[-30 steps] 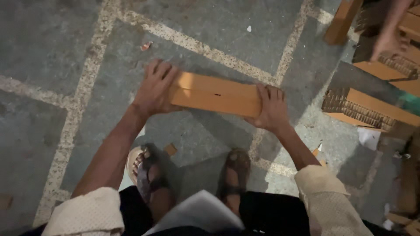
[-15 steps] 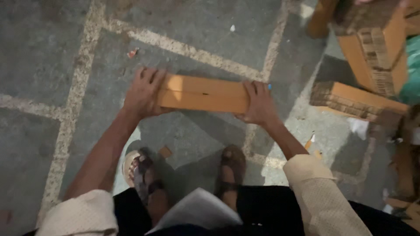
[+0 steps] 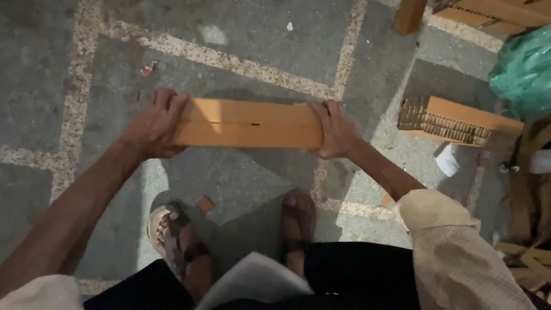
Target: The person assembles flat cardboard pieces into rectangular boxes by folding and interlocking the flaps. They handle the pieces one at a time, folding the sides and pressing the joints to secure the structure.
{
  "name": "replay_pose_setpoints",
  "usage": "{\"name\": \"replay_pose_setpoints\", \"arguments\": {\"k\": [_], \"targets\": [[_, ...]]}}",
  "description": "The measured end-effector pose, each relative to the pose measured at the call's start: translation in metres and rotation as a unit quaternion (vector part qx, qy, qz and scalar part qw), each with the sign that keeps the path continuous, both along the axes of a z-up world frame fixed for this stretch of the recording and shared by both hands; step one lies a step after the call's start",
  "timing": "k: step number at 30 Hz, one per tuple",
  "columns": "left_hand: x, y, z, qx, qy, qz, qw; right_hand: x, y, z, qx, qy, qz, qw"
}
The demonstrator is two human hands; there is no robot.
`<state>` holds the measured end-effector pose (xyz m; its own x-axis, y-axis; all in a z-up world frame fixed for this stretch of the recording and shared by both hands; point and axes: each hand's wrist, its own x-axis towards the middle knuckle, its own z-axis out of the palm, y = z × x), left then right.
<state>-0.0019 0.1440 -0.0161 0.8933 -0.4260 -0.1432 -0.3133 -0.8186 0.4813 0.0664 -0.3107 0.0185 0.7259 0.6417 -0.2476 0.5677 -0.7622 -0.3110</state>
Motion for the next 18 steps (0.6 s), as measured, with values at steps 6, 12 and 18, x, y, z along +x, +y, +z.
{"name": "replay_pose_setpoints", "arguments": {"k": [6,12,18], "targets": [[0.001,-0.001,0.008,0.013,-0.023,-0.017,1.0,0.004,0.002,0.006,0.003,0.006,0.004,1.0],[-0.001,-0.003,0.009,0.035,-0.072,-0.044,0.996,-0.003,0.006,0.012,-0.003,-0.02,0.028,0.999],[-0.003,-0.004,0.007,0.037,-0.034,-0.005,0.999,0.005,0.011,0.024,-0.126,0.047,0.052,0.989]]}}
